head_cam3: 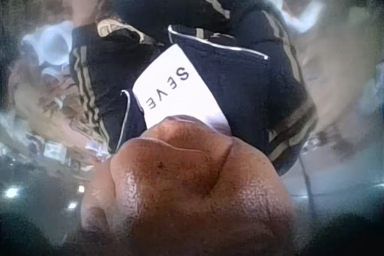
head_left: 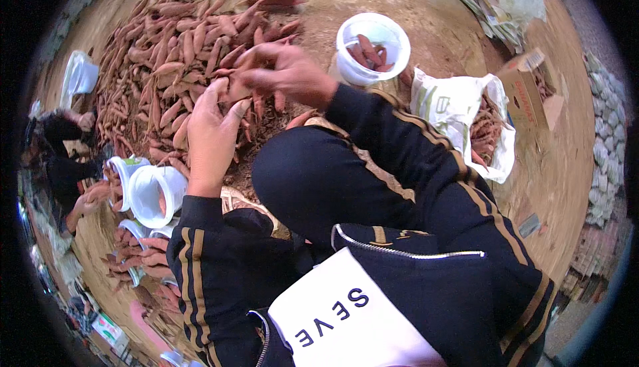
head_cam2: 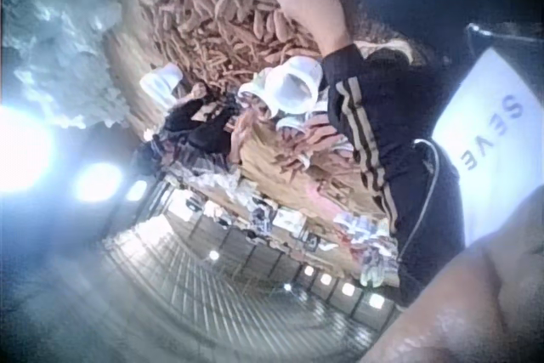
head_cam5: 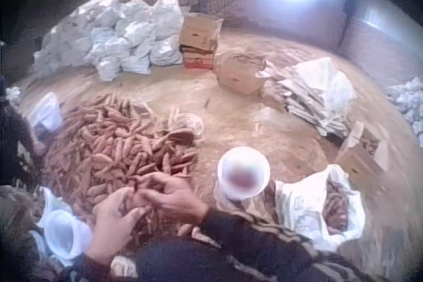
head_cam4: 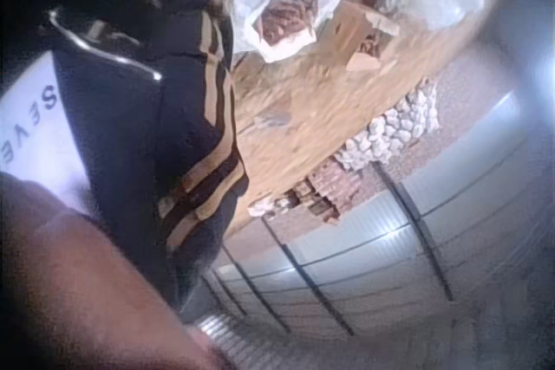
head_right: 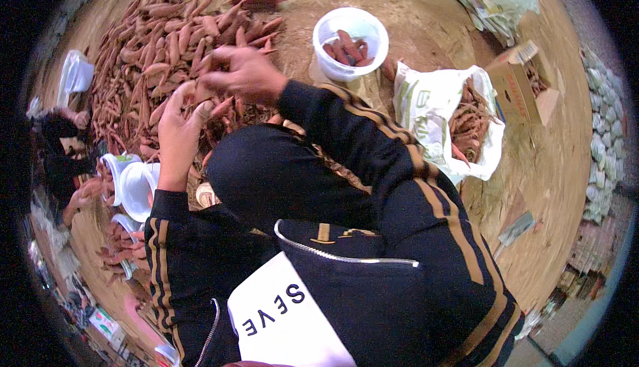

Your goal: The person sits on the floor and sorts a large pile of sweet potatoes by hand, placing them into white buckets. The person repeatedly picks up sweet potatoes from the pile and transfers them into the buckets.

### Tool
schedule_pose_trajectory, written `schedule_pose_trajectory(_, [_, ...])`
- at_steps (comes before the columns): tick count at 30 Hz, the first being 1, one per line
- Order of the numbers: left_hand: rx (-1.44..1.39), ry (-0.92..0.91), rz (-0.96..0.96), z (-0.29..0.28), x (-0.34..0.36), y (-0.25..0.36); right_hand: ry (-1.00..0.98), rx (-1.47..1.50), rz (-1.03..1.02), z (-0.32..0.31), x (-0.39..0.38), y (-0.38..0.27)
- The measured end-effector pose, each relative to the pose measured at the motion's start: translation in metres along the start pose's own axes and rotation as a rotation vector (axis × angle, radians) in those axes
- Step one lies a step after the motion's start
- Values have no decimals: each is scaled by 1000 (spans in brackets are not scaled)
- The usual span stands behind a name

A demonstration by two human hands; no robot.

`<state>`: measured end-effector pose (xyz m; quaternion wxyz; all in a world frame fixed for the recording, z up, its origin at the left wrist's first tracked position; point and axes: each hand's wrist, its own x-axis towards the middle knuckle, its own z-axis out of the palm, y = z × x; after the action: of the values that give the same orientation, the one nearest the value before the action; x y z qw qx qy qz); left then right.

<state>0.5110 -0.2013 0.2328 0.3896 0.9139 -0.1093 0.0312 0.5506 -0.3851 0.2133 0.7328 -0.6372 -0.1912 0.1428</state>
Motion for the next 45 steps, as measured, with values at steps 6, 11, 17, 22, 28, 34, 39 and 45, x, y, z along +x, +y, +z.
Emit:
schedule_pose_trajectory(6, [-310, 229, -270, -86, -23, 5, 759, -772, -90, -81, -31, -6])
schedule_pose_trajectory(11, [-373, 277, -379, -110, -33, -20, 862, -984, -4, -158, -54, 32])
schedule_pose_trajectory(17, [-325, 239, -433, -113, -39, -5, -135, -955, 145, -62, -15, 162])
schedule_pose_trajectory(22, [-341, 194, -436, -107, -35, -1, -635, -1253, 408, -25, -43, 287])
schedule_pose_trajectory(28, [-329, 168, -445, -110, -46, -13, -541, -1335, 336, -16, -32, 299])
schedule_pose_trajectory(34, [-401, 138, -508, -104, -36, -23, -502, -1195, 233, -30, -15, 238])
schedule_pose_trajectory(39, [163, 131, -169, -100, -45, -42, -259, -859, -12, -21, 29, 138])
schedule_pose_trajectory(45, [431, 49, -229, -89, -45, -23, -173, -740, -126, 3, 42, 8])
